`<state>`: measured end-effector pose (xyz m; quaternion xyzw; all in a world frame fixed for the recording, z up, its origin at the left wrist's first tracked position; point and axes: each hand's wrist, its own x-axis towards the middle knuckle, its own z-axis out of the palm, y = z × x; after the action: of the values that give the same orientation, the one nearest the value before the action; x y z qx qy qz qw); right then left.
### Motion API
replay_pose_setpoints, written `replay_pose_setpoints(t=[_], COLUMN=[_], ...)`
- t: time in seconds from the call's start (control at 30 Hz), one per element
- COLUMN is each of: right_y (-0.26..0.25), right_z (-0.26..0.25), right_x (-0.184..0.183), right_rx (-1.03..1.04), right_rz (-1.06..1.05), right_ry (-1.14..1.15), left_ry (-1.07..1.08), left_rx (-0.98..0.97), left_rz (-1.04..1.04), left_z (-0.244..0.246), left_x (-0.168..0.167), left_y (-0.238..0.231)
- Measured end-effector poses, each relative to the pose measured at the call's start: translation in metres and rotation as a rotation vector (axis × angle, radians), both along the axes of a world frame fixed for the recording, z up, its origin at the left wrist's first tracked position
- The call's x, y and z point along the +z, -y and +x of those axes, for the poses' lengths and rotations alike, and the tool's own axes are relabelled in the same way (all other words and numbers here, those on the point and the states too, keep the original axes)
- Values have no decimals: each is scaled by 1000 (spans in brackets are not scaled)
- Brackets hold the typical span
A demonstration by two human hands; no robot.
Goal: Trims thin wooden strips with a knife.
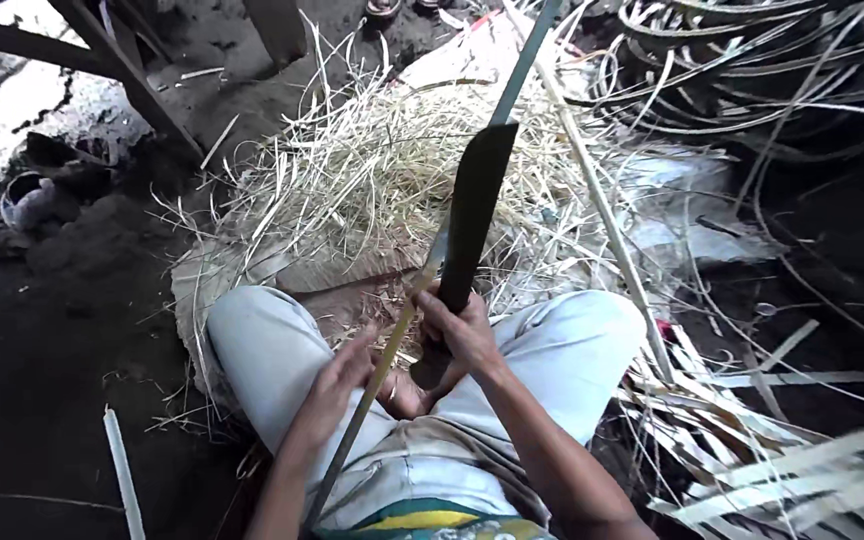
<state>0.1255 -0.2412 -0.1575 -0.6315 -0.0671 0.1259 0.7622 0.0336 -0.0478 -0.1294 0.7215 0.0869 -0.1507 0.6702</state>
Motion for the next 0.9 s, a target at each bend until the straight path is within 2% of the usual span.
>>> replay_pose_setpoints(t=[0.1,0.17,0.2,0.33,0.43,0.5,0.53,0.63,0.7,0.83,0.9], right_y=[11,12,11,-3,-15,-17,-14,1,6,-3,-6], right_z=[15,19,20,0,-23,-21,-15,22,34,0,-3], right_x=[7,10,11,-3,-21,-24,-21,-7,-7,-24,-23], right_rx=[-47,-104,-131,-199,-249,-296,-311,-293,-312,-297,-275], right_rz=[-69,-121,-223,-726,-878,-933,-965,-1047,-1077,-1015,-1000], right_ry=[27,48,107,479,789,871,822,465,396,793,833], left_ry=[35,106,142,198,194,188,179,121,108,131,132], left_rx=[32,111,136,140,150,161,157,147,138,185,199], left_rz=[-26,1,8,20,34,40,30,-21,-5,65,72], left_z=[-34,-33,-28,-2,7,6,3,-11,-14,-7,-7], left_x=[-10,-13,-13,-1,4,3,3,1,-2,-7,-9], left_y=[14,22,26,38,42,43,44,50,53,55,54])
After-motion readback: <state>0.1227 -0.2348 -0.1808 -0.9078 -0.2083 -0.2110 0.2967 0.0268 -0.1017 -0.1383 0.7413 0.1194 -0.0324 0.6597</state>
